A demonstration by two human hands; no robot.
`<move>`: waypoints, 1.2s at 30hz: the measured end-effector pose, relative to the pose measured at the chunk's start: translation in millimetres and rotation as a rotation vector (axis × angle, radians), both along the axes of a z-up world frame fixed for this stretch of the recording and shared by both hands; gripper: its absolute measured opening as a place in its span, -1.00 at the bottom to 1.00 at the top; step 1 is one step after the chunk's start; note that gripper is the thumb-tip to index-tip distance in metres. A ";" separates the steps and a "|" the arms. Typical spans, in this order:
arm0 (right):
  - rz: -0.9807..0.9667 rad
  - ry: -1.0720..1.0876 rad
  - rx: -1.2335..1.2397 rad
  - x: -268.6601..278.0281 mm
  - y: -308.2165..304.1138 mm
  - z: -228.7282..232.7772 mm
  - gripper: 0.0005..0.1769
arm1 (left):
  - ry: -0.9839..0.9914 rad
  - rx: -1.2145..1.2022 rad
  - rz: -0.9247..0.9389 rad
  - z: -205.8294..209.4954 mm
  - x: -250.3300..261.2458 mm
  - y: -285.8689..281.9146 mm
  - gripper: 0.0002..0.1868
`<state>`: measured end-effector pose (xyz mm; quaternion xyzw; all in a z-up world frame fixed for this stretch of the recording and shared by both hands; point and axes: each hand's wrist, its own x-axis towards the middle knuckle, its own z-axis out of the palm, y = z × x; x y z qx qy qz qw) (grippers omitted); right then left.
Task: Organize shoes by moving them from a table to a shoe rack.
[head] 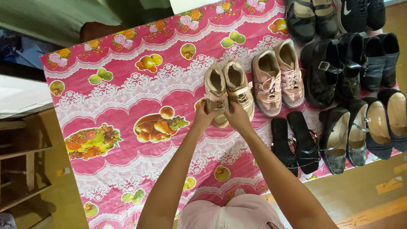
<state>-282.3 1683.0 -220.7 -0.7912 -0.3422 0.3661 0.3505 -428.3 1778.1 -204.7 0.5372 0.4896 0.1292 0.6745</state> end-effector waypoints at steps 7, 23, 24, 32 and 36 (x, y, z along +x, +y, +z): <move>0.022 -0.116 -0.107 -9.4 2.3 -19.8 -0.35 | -0.022 0.019 0.062 -35.3 -9.3 9.8 -0.30; -0.022 0.226 -0.045 -9.6 -19.1 82.9 -0.31 | -0.135 -0.131 0.005 33.9 -26.4 -0.4 -0.22; -0.046 0.236 0.012 -8.2 -23.1 84.2 -0.31 | -0.129 -0.098 -0.012 49.5 -26.1 -3.8 -0.19; -0.056 0.311 0.265 -23.1 -69.1 120.8 -0.40 | -0.207 -0.014 0.010 89.0 -34.1 -32.5 -0.15; -0.002 0.187 0.465 -38.1 -100.5 151.3 -0.37 | -0.255 0.110 -0.043 114.9 -47.8 -54.0 -0.16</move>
